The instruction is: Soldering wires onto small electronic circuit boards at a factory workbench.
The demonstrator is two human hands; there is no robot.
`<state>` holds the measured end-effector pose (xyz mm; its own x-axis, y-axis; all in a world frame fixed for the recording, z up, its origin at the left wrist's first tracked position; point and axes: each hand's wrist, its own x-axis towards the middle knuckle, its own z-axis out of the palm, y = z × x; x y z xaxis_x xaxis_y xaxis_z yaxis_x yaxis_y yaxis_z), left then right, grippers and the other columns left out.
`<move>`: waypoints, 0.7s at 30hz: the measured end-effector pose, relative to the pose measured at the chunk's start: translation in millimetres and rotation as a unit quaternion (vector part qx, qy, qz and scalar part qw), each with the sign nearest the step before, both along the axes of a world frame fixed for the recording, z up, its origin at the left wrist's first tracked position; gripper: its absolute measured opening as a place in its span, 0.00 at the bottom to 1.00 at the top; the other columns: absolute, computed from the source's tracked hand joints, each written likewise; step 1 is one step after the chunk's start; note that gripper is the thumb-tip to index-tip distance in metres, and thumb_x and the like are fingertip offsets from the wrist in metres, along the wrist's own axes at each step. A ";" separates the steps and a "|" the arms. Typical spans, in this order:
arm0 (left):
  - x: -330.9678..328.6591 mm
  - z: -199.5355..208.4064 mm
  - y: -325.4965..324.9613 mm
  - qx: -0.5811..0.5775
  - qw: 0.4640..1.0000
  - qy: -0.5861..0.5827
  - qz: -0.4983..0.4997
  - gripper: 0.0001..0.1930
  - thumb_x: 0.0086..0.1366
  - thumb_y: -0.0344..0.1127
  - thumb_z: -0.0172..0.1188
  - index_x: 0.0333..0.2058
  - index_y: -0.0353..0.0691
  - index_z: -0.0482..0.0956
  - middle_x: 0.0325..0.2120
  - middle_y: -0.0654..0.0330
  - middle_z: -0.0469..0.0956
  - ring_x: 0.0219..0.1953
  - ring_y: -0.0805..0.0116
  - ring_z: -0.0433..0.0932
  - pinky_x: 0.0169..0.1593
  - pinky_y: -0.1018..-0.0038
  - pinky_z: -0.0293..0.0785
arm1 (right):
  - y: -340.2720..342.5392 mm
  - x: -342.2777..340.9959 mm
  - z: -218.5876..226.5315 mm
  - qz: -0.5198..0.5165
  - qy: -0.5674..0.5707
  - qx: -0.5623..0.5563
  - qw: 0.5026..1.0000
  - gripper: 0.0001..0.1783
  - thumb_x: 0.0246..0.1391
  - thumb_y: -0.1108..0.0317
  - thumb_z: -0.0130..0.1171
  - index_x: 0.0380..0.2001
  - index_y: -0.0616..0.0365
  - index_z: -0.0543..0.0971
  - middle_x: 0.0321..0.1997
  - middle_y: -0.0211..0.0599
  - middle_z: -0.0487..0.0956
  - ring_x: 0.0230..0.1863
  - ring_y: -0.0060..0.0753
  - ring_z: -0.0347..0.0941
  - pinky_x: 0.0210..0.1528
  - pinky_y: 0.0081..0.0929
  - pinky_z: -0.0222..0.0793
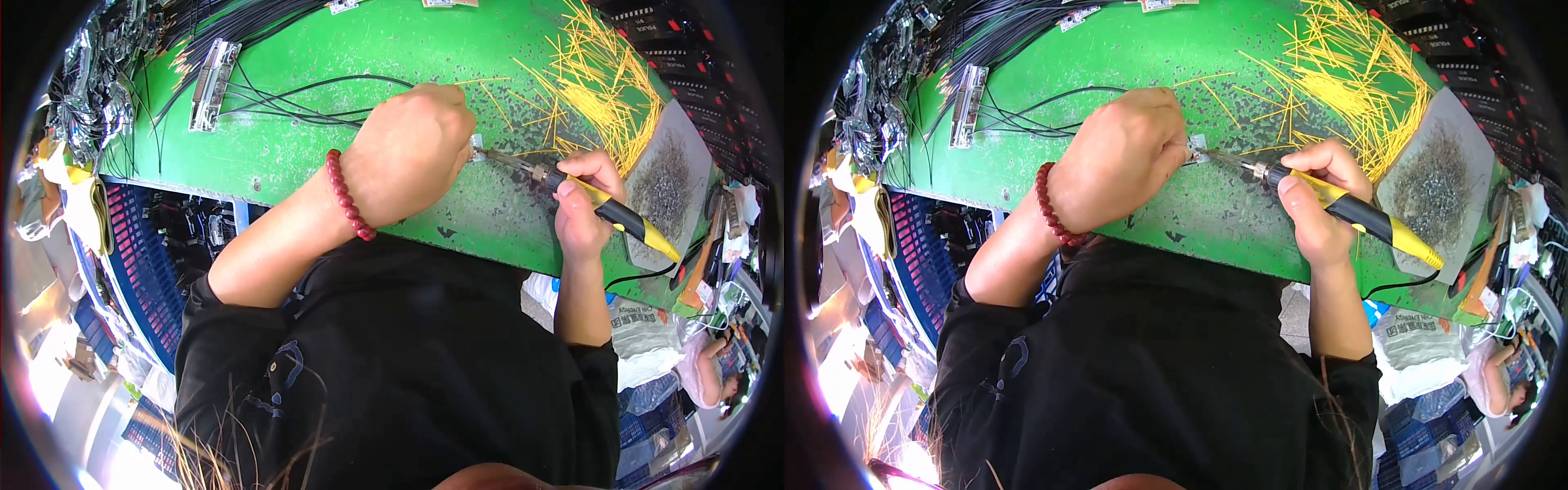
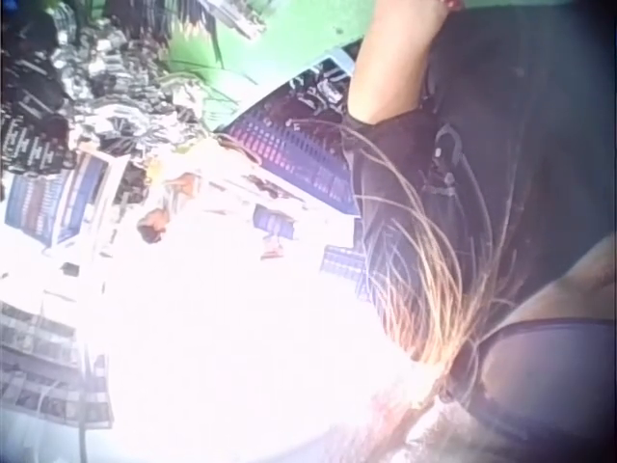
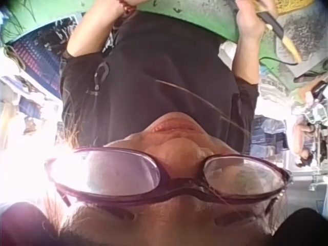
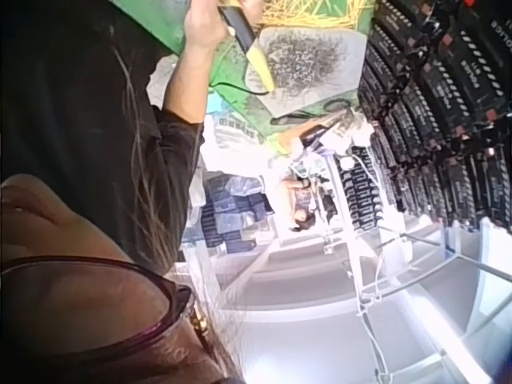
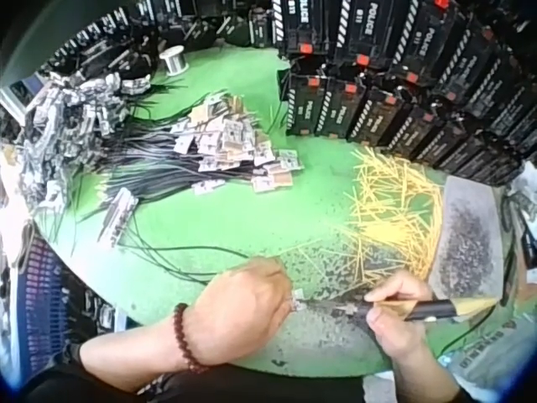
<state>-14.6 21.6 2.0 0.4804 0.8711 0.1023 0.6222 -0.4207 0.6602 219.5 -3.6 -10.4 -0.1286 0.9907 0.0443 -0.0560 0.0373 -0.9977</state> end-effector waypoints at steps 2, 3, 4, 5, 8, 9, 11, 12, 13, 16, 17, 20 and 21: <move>0.2 -0.5 -0.1 0.002 1.000 -0.001 0.001 0.05 0.52 0.26 0.58 0.21 0.33 0.72 0.25 0.52 0.72 0.32 0.51 0.73 0.36 0.61 0.72 | -0.4 0.5 -0.6 0.001 0.005 -0.006 1.000 0.06 0.46 0.75 0.58 0.30 0.64 0.74 0.24 0.27 0.71 0.21 0.12 0.61 0.24 0.14 0.53; 0.3 -0.4 -0.1 0.002 1.000 -0.002 0.002 0.05 0.52 0.26 0.58 0.21 0.33 0.72 0.25 0.52 0.72 0.32 0.51 0.73 0.36 0.61 0.71 | -0.6 1.0 -0.9 0.002 0.010 -0.012 1.000 0.07 0.46 0.75 0.58 0.30 0.64 0.74 0.25 0.27 0.71 0.21 0.12 0.61 0.24 0.14 0.53; 0.5 -0.2 -0.4 0.002 1.000 -0.003 0.003 0.05 0.52 0.26 0.58 0.21 0.33 0.72 0.25 0.52 0.72 0.32 0.51 0.73 0.36 0.61 0.71 | -0.6 3.1 -4.4 0.002 0.010 -0.012 1.000 0.07 0.46 0.75 0.58 0.30 0.64 0.74 0.25 0.27 0.71 0.21 0.12 0.61 0.24 0.14 0.53; 0.6 0.0 -0.4 0.002 1.000 -0.003 0.002 0.05 0.52 0.26 0.58 0.21 0.33 0.72 0.25 0.52 0.72 0.32 0.51 0.73 0.36 0.61 0.71 | -0.2 6.2 -11.0 -0.017 0.011 0.018 1.000 0.07 0.46 0.74 0.58 0.30 0.64 0.74 0.25 0.27 0.71 0.21 0.12 0.60 0.24 0.14 0.53; 1.0 0.7 -0.4 -0.002 1.000 -0.005 0.002 0.05 0.52 0.26 0.58 0.21 0.33 0.72 0.25 0.52 0.72 0.32 0.50 0.73 0.36 0.61 0.71 | -1.3 4.3 -7.9 -0.061 0.027 0.020 0.998 0.08 0.45 0.73 0.58 0.30 0.64 0.73 0.25 0.28 0.70 0.21 0.13 0.58 0.25 0.14 0.52; 1.0 0.5 -0.2 -0.002 1.000 -0.003 0.002 0.05 0.52 0.26 0.58 0.21 0.33 0.72 0.25 0.52 0.72 0.32 0.50 0.73 0.36 0.61 0.71 | -2.0 4.1 -6.7 -0.046 0.036 0.017 0.998 0.08 0.45 0.73 0.58 0.30 0.64 0.73 0.25 0.28 0.70 0.21 0.13 0.58 0.25 0.15 0.51; 1.3 0.8 -0.1 -0.002 1.000 -0.001 0.001 0.05 0.51 0.26 0.58 0.21 0.33 0.72 0.25 0.52 0.72 0.32 0.50 0.73 0.36 0.61 0.71 | -2.6 3.7 -6.5 -0.033 0.045 0.014 0.998 0.08 0.45 0.74 0.57 0.30 0.64 0.73 0.25 0.27 0.69 0.21 0.13 0.58 0.24 0.15 0.51; 1.4 1.2 -0.2 -0.003 1.000 0.002 0.003 0.05 0.51 0.26 0.58 0.21 0.33 0.72 0.25 0.51 0.72 0.32 0.50 0.73 0.36 0.61 0.71 | -2.5 3.3 -7.0 -0.027 0.039 0.022 0.999 0.07 0.45 0.74 0.57 0.30 0.64 0.73 0.24 0.27 0.69 0.21 0.13 0.58 0.24 0.15 0.51; 1.5 1.5 -0.2 -0.004 1.000 0.005 0.005 0.04 0.51 0.26 0.58 0.21 0.33 0.72 0.25 0.51 0.73 0.32 0.50 0.73 0.36 0.61 0.71 | -2.7 3.0 -7.3 -0.021 0.033 0.029 0.999 0.07 0.45 0.74 0.57 0.29 0.64 0.73 0.24 0.27 0.69 0.21 0.13 0.58 0.24 0.15 0.52; 0.7 0.5 -0.8 -0.001 1.000 0.003 0.006 0.04 0.51 0.26 0.58 0.22 0.33 0.72 0.25 0.51 0.73 0.32 0.50 0.73 0.36 0.61 0.71 | -2.9 2.1 -3.6 -0.019 0.017 0.014 1.000 0.08 0.45 0.74 0.58 0.30 0.64 0.73 0.23 0.27 0.69 0.21 0.12 0.59 0.24 0.16 0.53; 0.8 0.6 -0.5 -0.001 1.000 0.002 0.005 0.04 0.51 0.26 0.58 0.22 0.33 0.72 0.25 0.51 0.73 0.32 0.50 0.73 0.36 0.61 0.71 | -3.3 1.6 -3.8 -0.020 0.016 0.013 1.000 0.08 0.45 0.74 0.58 0.30 0.64 0.73 0.23 0.27 0.69 0.21 0.12 0.59 0.24 0.16 0.53; 1.3 0.9 -0.1 -0.006 1.000 0.001 0.005 0.05 0.51 0.26 0.58 0.22 0.33 0.72 0.24 0.51 0.73 0.32 0.50 0.73 0.36 0.61 0.71 | -3.5 1.0 -4.8 -0.016 0.004 0.011 1.000 0.08 0.45 0.75 0.59 0.31 0.64 0.74 0.23 0.27 0.69 0.22 0.13 0.60 0.25 0.16 0.54; 1.3 0.7 -0.2 -0.006 1.000 -0.003 0.007 0.05 0.51 0.26 0.58 0.22 0.33 0.72 0.24 0.51 0.73 0.32 0.50 0.73 0.36 0.61 0.71 | -3.3 1.3 -5.1 -0.010 -0.006 0.019 1.000 0.08 0.45 0.75 0.59 0.31 0.64 0.74 0.23 0.27 0.70 0.23 0.13 0.60 0.25 0.16 0.54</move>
<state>-13.2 21.4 2.7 0.4677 0.8788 0.0946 0.6244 -0.4042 0.6684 220.8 -6.9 -15.5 -0.1097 0.9906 0.0813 -0.0429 0.0770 -0.9961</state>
